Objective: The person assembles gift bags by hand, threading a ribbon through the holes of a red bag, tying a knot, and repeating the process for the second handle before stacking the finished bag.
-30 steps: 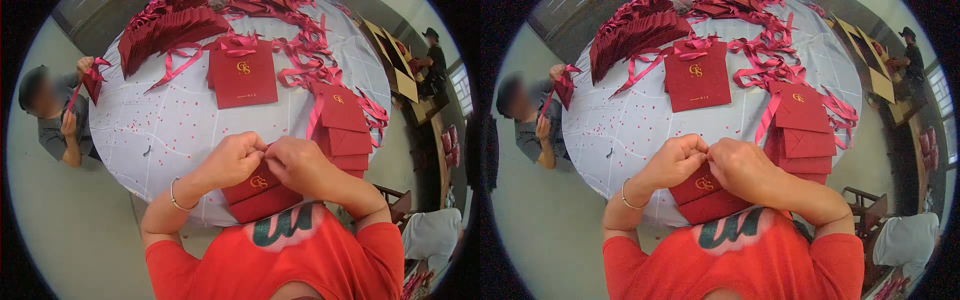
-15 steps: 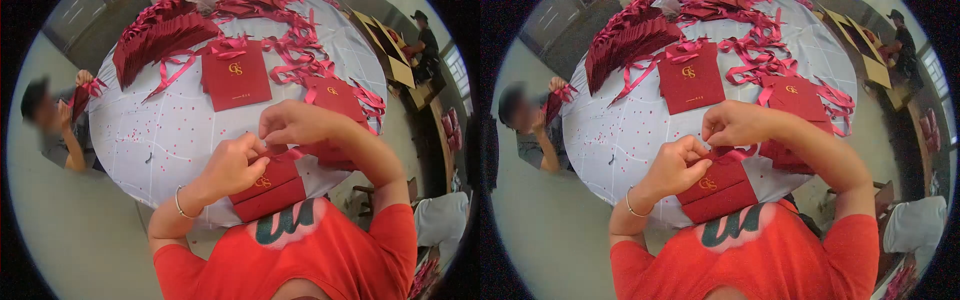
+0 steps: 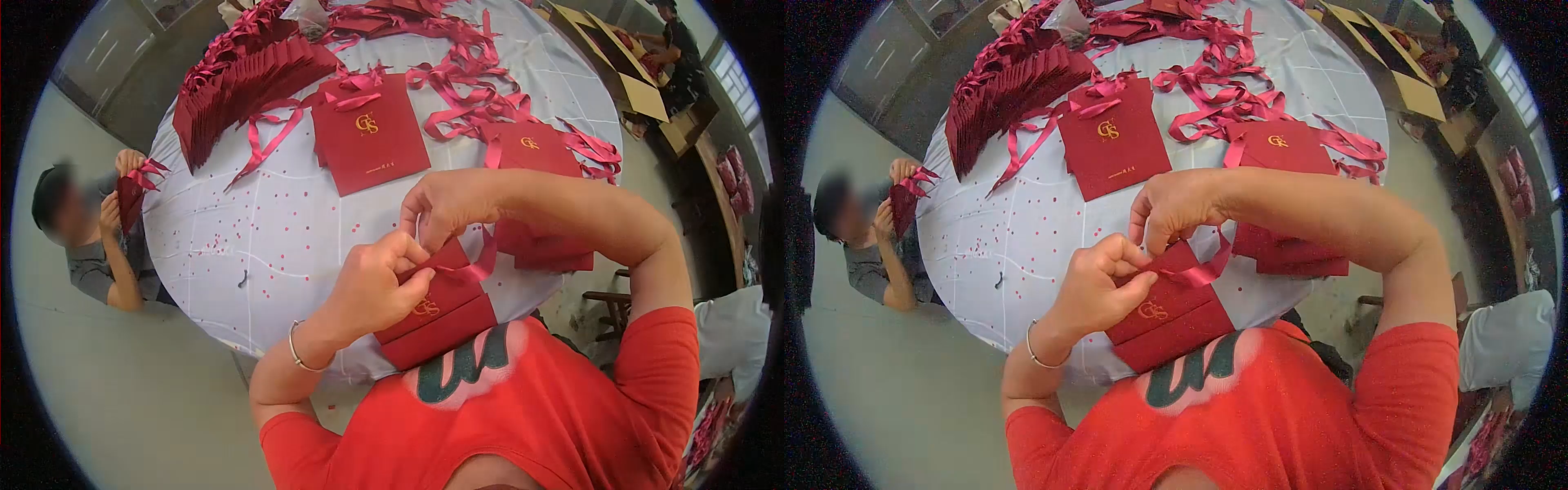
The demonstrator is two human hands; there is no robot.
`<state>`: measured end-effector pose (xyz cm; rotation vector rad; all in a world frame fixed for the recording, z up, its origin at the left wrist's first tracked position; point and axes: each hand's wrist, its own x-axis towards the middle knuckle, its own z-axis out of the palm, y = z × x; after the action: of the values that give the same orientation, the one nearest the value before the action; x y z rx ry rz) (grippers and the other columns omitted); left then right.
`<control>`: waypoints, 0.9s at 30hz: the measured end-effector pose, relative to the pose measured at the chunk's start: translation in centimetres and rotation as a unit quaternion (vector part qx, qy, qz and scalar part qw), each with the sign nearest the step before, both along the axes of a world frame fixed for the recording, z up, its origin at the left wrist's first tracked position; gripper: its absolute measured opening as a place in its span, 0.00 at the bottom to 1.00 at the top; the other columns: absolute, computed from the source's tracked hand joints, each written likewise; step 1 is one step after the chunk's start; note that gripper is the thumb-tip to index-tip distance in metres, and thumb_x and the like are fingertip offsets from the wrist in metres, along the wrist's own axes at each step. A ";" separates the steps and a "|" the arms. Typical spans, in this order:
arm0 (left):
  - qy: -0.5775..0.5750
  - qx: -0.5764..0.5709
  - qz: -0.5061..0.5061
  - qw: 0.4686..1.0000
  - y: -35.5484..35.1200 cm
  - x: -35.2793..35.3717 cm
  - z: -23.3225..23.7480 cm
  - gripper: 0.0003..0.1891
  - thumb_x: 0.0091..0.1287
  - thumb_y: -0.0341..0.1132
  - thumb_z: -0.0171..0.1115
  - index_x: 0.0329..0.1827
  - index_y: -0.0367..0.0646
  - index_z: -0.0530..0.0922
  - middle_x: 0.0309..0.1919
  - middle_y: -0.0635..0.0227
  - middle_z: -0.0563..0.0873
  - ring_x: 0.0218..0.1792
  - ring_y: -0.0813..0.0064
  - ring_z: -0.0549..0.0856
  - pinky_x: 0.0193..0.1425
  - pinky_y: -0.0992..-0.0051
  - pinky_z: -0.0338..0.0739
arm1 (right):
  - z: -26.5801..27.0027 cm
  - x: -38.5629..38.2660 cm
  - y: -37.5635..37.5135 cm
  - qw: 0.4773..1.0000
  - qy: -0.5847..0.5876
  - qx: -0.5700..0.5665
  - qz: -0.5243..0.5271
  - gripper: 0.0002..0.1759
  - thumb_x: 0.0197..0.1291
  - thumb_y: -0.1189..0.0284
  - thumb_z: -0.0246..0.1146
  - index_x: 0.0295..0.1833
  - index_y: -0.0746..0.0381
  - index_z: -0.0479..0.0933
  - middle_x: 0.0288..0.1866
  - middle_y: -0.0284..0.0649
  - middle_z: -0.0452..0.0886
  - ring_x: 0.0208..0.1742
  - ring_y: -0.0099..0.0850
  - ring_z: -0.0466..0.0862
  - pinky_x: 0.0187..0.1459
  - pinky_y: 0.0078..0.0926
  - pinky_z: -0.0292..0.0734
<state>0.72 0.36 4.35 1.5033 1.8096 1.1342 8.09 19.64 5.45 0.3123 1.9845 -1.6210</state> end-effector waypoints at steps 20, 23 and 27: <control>-0.028 -0.036 0.018 0.999 0.5 -0.1 -0.9 0.06 0.59 0.25 0.66 0.36 0.36 0.77 0.19 0.70 0.84 0.22 0.90 0.74 0.25 0.81 0.68 | -2.1 -1.0 2.8 0.897 0.343 0.244 -0.134 0.13 0.53 0.70 0.71 0.41 0.66 0.79 0.32 0.37 0.84 0.32 0.25 0.81 0.34 0.24 0.77; -0.042 -0.041 0.017 0.998 0.7 -0.3 -0.9 0.07 0.60 0.25 0.65 0.39 0.36 0.78 0.18 0.73 0.82 0.22 0.90 0.73 0.26 0.82 0.68 | 0.4 2.3 1.9 0.925 0.236 0.278 -0.103 0.16 0.60 0.64 0.67 0.45 0.65 0.80 0.35 0.37 0.84 0.38 0.25 0.81 0.39 0.28 0.76; -0.074 -0.046 0.010 0.996 0.9 -0.6 -1.5 0.09 0.62 0.25 0.64 0.45 0.36 0.80 0.16 0.80 0.75 0.21 0.91 0.69 0.26 0.82 0.65 | -1.4 6.4 1.8 0.989 0.110 0.006 -0.099 0.36 0.61 0.58 0.69 0.65 0.71 0.66 0.46 0.43 0.83 0.45 0.27 0.81 0.45 0.25 0.77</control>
<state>0.16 1.25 2.86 1.3171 1.7550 1.1236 14.53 21.42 4.05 0.3594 2.1858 -1.8364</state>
